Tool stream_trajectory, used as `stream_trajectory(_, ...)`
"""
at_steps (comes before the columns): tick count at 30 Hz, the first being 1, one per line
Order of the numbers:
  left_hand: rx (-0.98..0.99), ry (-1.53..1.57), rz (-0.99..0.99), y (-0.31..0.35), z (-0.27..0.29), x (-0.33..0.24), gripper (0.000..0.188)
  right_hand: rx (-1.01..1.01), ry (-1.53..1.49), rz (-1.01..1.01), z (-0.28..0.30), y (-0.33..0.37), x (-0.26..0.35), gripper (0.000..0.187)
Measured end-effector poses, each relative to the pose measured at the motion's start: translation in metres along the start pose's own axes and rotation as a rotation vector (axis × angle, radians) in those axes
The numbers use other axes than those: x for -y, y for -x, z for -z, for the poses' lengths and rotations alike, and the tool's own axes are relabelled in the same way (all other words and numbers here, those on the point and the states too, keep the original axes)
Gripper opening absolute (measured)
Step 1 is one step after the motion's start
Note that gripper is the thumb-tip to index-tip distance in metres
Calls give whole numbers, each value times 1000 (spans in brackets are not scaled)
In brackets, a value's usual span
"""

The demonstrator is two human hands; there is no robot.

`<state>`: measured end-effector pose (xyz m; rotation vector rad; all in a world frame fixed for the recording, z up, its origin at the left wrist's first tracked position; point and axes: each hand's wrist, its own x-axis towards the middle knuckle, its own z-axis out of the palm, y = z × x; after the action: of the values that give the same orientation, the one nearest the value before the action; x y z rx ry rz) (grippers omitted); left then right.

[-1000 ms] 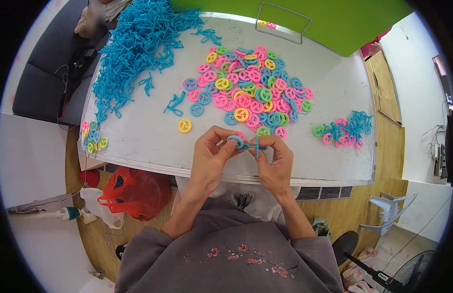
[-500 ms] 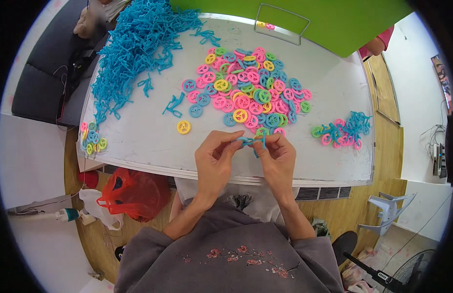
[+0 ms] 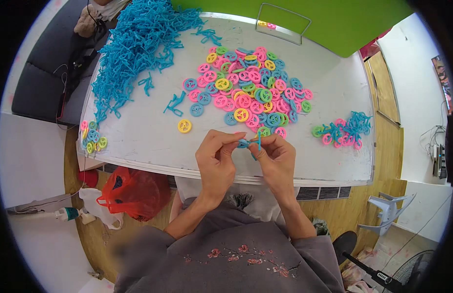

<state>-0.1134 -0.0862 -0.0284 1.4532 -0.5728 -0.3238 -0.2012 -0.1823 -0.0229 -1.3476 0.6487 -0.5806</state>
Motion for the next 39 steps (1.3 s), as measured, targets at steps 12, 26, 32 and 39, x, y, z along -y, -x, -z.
stream_trajectory(12,-111,-52,-200,0,-16,8,19,-8,-381,-298,5,-2,-4,15)
stream_trajectory(26,54,-115,-52,-4,-5,2,15,-168,-59,192,-8,2,-26,9)
stream_trajectory(32,209,281,237,-11,8,-4,19,12,57,186,8,-8,-13,9)
stream_trajectory(39,338,428,491,-11,22,0,26,252,-223,-254,29,-7,17,16)
